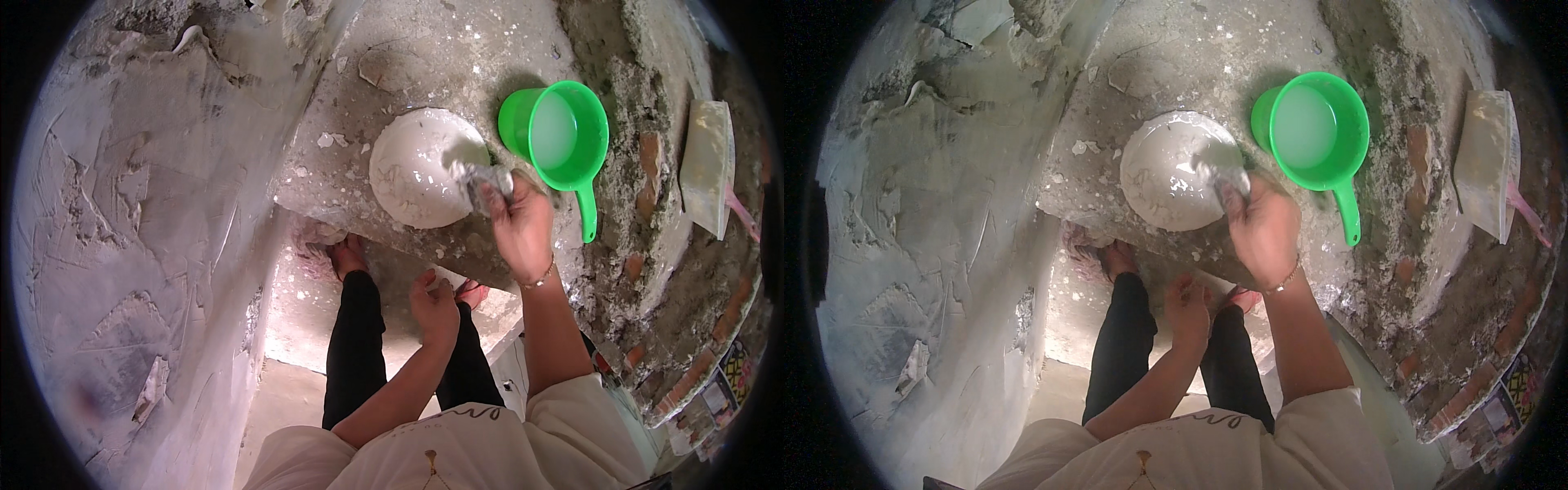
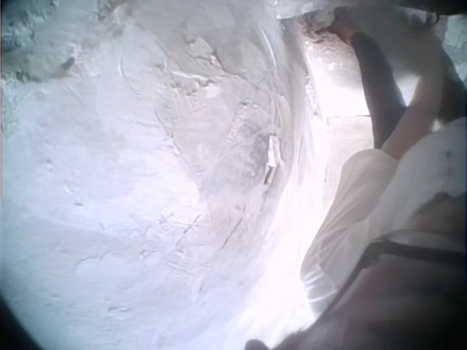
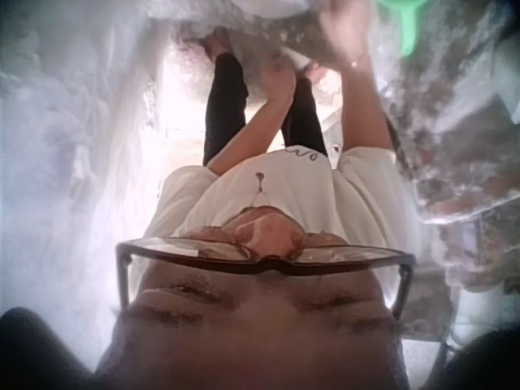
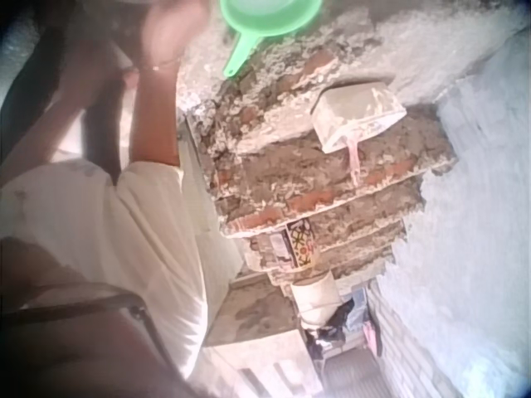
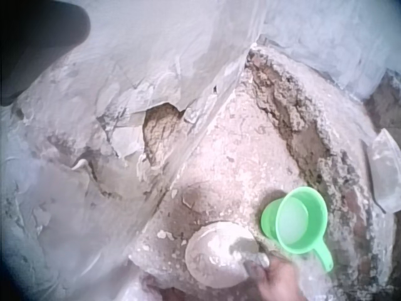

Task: The person prepares plaster in a container and applies it to a wall using a spatula.

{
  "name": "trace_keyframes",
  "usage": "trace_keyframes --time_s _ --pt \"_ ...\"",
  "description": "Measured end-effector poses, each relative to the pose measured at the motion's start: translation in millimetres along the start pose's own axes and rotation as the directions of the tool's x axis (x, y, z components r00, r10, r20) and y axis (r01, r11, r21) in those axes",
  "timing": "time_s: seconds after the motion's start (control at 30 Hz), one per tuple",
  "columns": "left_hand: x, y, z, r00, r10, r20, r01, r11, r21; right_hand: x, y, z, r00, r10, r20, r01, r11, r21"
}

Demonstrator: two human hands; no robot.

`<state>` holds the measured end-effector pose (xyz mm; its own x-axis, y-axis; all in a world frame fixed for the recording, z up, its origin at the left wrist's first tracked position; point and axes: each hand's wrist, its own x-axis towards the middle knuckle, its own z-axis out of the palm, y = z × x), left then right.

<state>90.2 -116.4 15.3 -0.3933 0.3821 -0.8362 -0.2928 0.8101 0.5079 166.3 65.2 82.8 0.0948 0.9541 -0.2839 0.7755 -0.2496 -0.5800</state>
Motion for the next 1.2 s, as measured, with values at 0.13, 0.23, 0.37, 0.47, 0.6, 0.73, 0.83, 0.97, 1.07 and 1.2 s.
trace_keyframes --time_s 0.13,0.23,0.37,0.47,0.6,0.73,0.83,0.97,1.07,1.2 --pt "-7.6 20.4 4.0 0.994 -0.093 0.059 0.095 0.995 -0.040 -2.6 21.0 9.9 0.983 -0.111 0.145 0.127 0.987 -0.103" --pt "-7.7 14.7 6.2 0.991 -0.108 0.081 0.115 0.989 -0.093 13.2 39.5 22.6 0.994 -0.038 0.105 0.026 0.993 0.111" --pt "-5.3 1.8 5.5 0.999 0.034 0.030 -0.035 0.999 0.041 22.2 22.0 17.3 0.991 -0.099 0.089 0.092 0.992 0.084" --pt "-9.1 10.3 6.1 0.998 0.006 0.055 -0.009 0.999 0.047 11.2 11.3 23.0 0.981 -0.129 0.146 0.125 0.991 0.040" --pt "-10.1 3.8 10.4 0.995 -0.031 0.095 0.024 0.996 0.081 29.5 26.0 26.6 0.995 -0.087 0.043 0.077 0.978 0.195" --pt "-7.1 -11.1 6.6 0.995 -0.028 0.092 0.016 0.992 0.123 32.1 18.8 20.2 0.971 -0.218 -0.096 0.226 0.971 0.081" --pt "-3.9 -18.1 5.8 0.993 0.057 0.100 -0.075 0.978 0.193 22.6 7.1 26.7 0.958 -0.247 -0.149 0.233 0.967 -0.106" --pt "-7.4 6.2 5.7 0.991 -0.070 0.110 0.068 0.997 0.024 6.7 11.0 28.7 0.988 -0.132 -0.083 0.116 0.979 -0.171" --pt "-6.3 5.5 1.5 0.996 -0.047 0.080 0.046 0.999 0.020 9.0 7.3 25.3 0.993 -0.097 -0.065 0.087 0.985 -0.147" --pt "-4.6 -21.0 4.5 0.997 0.025 0.079 -0.031 0.997 0.076 20.0 -7.5 37.4 0.958 -0.285 -0.004 0.262 0.885 -0.384"
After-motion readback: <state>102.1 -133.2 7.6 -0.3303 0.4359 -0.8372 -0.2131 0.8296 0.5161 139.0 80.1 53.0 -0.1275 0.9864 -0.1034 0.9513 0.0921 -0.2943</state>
